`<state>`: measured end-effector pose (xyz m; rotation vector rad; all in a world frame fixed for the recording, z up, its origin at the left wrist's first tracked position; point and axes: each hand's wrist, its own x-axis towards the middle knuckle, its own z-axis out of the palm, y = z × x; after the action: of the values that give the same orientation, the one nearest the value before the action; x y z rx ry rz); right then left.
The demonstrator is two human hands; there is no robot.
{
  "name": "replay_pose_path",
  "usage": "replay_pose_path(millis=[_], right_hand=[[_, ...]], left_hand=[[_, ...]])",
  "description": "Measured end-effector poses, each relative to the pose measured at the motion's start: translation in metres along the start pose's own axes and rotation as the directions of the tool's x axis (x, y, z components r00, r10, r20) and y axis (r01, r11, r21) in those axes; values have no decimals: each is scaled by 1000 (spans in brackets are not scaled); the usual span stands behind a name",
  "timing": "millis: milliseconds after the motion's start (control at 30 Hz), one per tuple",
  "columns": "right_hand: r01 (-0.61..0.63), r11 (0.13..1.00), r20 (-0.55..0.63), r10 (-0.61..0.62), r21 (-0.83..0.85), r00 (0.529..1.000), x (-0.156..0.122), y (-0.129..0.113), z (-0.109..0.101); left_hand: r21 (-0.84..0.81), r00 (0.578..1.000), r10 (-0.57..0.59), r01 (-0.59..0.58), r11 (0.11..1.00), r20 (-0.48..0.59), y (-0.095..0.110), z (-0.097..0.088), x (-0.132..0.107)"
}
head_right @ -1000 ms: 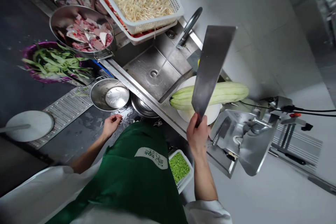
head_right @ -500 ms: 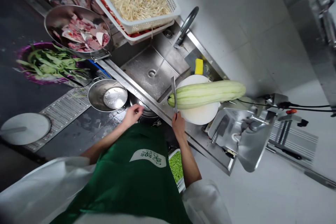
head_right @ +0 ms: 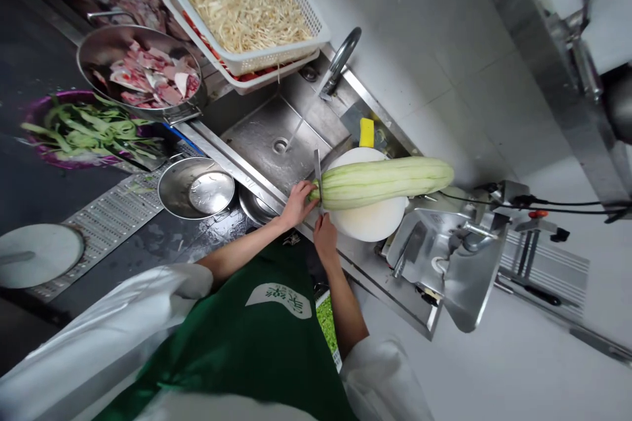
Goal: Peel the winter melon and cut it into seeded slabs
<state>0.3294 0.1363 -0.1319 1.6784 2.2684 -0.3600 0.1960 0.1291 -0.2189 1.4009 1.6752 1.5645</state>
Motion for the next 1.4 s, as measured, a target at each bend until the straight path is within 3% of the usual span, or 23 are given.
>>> replay_pose_path(millis=[167, 300, 467, 600, 800, 1000, 1133, 1200, 1300, 1400], right_hand=[[73, 996, 1, -73, -43, 997, 7, -1, -9], [18, 1000, 29, -18, -17, 999, 11, -5, -11], [62, 998, 21, -62, -26, 998, 14, -4, -11], [23, 1000, 51, -23, 1, 998, 16, -8, -10], [18, 999, 66, -16, -37, 998, 5, -8, -12], [10, 1000, 68, -12, 26, 998, 11, -9, 5], [38, 995, -29, -35, 96, 999, 11, -6, 19], [67, 989, -118, -51, 133, 992, 2, 2, 19], [159, 971, -262, -109, 177, 959, -24, 27, 10], [139, 973, -421, -50, 184, 906, -65, 68, -2]], left_hand=[[7, 1000, -13, 13, 1000, -15, 1, 2, 5], [1, 999, -23, 23, 1000, -27, 0, 1, 6], [-21, 1000, -23, 23, 1000, -21, -5, -1, 9], [-24, 999, -42, 42, 999, -11, -8, -2, 10], [-77, 999, -44, 44, 996, 3, -15, -5, 12], [-101, 998, -58, 57, 993, -7, -28, 1, 9], [-210, 970, -232, 214, 954, -67, -42, 18, 1], [-193, 906, -367, 329, 924, -211, -54, 17, -8], [-35, 819, -459, 477, 878, -345, -79, -8, -21], [154, 832, -510, 546, 824, -219, -98, -37, -20]])
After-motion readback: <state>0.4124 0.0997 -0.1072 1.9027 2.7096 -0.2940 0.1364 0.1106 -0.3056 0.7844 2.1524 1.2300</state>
